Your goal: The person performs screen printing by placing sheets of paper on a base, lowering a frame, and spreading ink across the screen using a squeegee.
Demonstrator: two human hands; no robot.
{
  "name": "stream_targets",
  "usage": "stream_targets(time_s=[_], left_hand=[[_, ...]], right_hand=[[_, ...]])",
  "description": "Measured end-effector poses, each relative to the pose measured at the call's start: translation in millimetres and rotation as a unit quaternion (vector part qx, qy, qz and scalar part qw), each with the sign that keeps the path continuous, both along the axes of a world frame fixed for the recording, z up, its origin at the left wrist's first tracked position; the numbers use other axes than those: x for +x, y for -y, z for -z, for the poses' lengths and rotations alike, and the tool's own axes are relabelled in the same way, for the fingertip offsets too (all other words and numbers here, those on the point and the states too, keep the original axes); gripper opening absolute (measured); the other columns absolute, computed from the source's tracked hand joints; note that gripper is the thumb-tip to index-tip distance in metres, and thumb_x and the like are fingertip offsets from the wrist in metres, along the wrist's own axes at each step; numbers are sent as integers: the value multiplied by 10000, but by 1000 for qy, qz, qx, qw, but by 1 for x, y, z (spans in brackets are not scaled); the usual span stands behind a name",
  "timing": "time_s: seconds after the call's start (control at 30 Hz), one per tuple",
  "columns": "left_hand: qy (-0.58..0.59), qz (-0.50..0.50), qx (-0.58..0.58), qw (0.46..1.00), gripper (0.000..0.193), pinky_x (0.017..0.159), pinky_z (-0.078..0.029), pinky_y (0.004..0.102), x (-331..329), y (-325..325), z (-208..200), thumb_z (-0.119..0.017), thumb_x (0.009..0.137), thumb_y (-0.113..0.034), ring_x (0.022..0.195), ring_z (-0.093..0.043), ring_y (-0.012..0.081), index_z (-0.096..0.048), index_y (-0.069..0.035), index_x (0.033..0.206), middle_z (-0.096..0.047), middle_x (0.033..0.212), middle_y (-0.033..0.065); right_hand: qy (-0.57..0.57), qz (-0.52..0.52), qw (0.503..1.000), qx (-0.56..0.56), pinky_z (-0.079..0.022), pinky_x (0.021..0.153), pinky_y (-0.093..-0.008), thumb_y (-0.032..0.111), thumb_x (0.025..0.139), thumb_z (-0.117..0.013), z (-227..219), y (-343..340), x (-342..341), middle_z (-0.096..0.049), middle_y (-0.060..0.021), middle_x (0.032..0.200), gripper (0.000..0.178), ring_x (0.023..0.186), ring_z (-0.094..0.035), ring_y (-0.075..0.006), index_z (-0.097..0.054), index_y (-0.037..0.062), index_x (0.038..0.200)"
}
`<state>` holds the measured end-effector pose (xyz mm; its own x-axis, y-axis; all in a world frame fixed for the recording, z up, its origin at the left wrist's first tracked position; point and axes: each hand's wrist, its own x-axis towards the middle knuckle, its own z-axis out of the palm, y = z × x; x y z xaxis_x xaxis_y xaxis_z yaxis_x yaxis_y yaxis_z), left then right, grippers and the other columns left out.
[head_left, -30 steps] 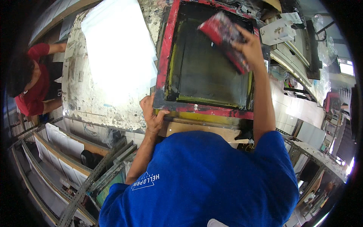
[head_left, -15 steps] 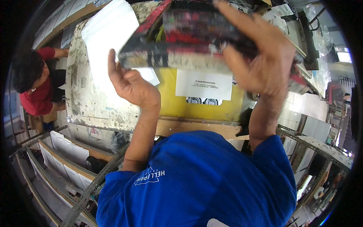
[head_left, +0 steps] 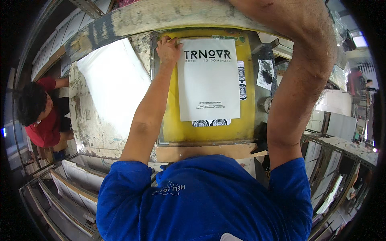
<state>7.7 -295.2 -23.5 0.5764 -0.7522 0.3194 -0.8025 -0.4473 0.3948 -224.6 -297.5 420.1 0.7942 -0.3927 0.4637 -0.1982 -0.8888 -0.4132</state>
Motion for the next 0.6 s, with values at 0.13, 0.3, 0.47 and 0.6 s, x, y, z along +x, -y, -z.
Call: stream_targets(time_s=[0.13, 0.3, 0.47, 0.6], left_hand=[[-119, 5, -42, 992, 213, 806, -512, 438, -1, 8, -8, -834, 820, -273, 938, -641, 267, -773, -147, 980, -719, 1004, 69], [-282, 47, -252, 925, 106, 600, -462, 308, -1, -16, -37, -795, 846, -112, 583, -567, 175, -728, -56, 906, -664, 676, 70], [-417, -43, -320, 849, 125, 616, -429, 262, 34, -89, -96, -750, 891, -59, 702, -542, 87, -706, 0, 993, -664, 827, 4], [-398, -177, -344, 832, 195, 651, -469, 263, 95, -185, -91, -746, 908, -134, 785, -600, 106, -722, -43, 1078, -702, 929, 42]], right_hand=[[26, -34, 999, 17, -579, 783, -384, 185, 740, -648, 2, 10, -4, -758, -227, 898, 421, 787, -725, -316, -759, -35, 1080], [46, -76, 993, 78, -574, 777, -383, 178, 757, -657, -6, 16, 0, -759, -225, 914, 395, 783, -718, -312, -761, -34, 1073], [112, -45, 989, -85, -565, 788, -368, 207, 797, -689, 11, 9, 4, -760, -222, 932, 375, 800, -715, -306, -762, -37, 1072], [58, 0, 995, -82, -558, 843, -354, 239, 827, -706, -4, 14, 11, -755, -226, 1002, 401, 870, -715, -309, -754, -28, 1121]])
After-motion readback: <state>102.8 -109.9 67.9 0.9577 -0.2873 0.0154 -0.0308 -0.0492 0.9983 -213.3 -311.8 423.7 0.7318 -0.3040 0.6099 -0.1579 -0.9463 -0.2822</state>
